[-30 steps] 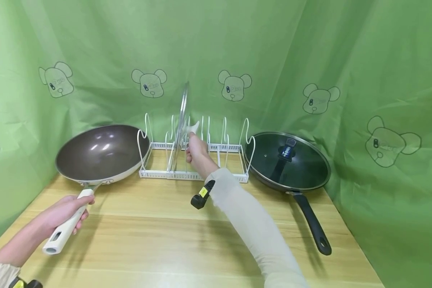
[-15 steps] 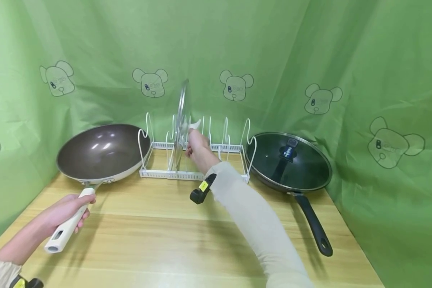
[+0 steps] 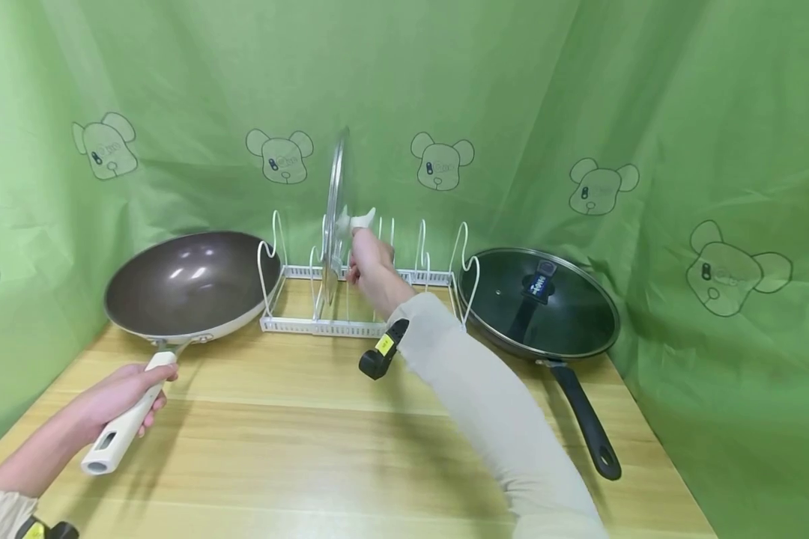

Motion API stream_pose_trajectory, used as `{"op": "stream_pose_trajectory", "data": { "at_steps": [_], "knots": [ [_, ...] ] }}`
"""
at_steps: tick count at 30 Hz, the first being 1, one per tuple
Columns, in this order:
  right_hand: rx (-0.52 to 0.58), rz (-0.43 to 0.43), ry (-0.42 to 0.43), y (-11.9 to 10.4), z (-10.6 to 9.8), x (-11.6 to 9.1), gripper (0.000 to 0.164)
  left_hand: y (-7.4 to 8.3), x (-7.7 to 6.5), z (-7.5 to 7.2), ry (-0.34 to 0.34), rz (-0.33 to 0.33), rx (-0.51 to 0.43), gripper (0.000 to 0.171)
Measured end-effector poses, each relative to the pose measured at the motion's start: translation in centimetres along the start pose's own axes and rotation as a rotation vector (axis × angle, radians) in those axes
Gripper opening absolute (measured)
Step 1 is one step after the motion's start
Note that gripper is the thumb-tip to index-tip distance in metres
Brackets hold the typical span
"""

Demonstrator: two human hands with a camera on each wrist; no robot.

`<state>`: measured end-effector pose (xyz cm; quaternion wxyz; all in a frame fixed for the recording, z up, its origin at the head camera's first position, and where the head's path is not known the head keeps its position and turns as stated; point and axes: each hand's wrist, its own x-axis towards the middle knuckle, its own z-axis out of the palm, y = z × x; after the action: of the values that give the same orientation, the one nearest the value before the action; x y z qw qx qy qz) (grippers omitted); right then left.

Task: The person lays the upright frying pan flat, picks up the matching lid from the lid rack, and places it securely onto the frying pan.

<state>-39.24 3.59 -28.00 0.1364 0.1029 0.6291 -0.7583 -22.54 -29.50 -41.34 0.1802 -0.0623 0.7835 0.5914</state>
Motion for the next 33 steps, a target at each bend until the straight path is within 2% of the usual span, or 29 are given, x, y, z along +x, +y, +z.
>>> {"op": "stream_pose_trajectory", "data": {
  "at_steps": [6,11,15,19,22,27,33],
  "knots": [
    [-0.003,-0.031,-0.01,-1.4,0.4,-1.1,0.04,0.0,0.2,-0.2,-0.002,-0.001,0.009,0.041],
    [-0.038,-0.068,-0.025,-2.7,1.1,-2.4,0.031,-0.1,0.1,-0.2,-0.001,-0.004,0.007,0.04],
    [-0.122,-0.107,-0.009,-3.8,1.5,-3.1,0.025,-0.1,0.1,-0.1,0.0,-0.005,0.003,0.038],
    [-0.201,-0.154,0.007,-4.6,1.9,-3.7,0.031,-0.1,0.1,-0.1,-0.001,-0.006,0.0,0.037],
    [-0.241,-0.177,-0.005,-5.1,2.5,-4.4,0.036,-0.1,0.1,-0.1,0.001,-0.004,0.001,0.037],
    [-0.331,-0.187,-0.036,-5.5,3.9,-5.5,0.031,-0.2,0.1,-0.2,0.003,-0.001,0.0,0.036],
    [-0.48,-0.228,0.001,-5.3,5.8,-6.7,0.046,-0.1,0.0,-0.2,0.008,0.0,0.011,0.042]
  ]
}}
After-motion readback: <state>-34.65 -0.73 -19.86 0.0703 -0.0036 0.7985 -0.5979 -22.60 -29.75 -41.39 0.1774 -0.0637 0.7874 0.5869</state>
